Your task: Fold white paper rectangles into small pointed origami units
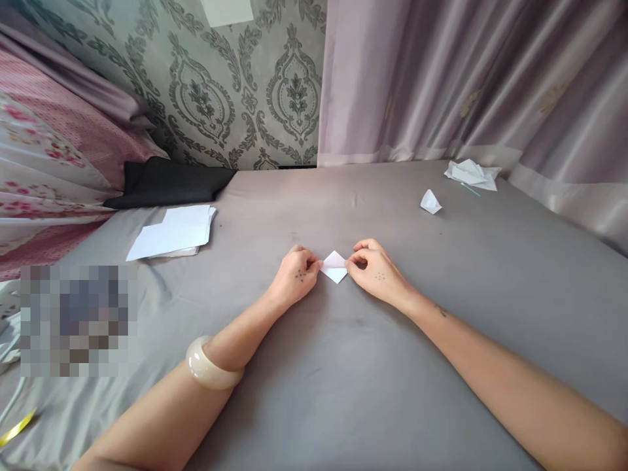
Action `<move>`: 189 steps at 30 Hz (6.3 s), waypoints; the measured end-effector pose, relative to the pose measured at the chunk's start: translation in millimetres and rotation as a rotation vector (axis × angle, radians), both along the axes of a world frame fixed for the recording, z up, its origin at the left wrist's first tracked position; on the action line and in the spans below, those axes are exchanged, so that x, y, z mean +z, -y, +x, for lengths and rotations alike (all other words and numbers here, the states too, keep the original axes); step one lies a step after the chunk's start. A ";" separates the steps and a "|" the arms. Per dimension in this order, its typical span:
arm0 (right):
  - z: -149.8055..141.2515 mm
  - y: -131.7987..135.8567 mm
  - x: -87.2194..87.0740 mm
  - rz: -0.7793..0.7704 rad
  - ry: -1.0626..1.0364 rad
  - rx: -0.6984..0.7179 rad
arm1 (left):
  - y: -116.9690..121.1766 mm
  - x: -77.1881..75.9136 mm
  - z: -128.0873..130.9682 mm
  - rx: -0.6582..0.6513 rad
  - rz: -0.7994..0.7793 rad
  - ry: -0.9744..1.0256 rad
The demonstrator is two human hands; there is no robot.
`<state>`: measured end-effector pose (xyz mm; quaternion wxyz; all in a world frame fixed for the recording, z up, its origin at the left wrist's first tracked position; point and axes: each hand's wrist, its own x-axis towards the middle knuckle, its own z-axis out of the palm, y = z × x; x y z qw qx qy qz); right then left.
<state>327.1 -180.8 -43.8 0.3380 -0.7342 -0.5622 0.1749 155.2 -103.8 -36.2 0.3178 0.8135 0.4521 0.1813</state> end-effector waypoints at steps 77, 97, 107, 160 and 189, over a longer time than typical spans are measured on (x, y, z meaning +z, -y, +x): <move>-24.3 20.5 8.7 0.094 0.510 0.390 | -6.3 -9.0 1.9 -0.067 0.051 0.022; -23.1 12.2 22.1 0.019 0.726 0.478 | -12.6 -3.7 0.3 0.084 -0.123 0.103; -16.2 10.5 12.1 0.041 0.484 0.394 | -7.5 -4.3 0.5 0.038 -0.063 0.042; -5.4 6.6 -1.4 0.302 0.881 0.298 | -3.5 -4.4 -3.7 -0.430 0.919 -0.283; 5.4 -7.9 5.1 -0.077 -0.047 0.092 | -13.1 3.0 -10.6 -0.023 -0.080 0.043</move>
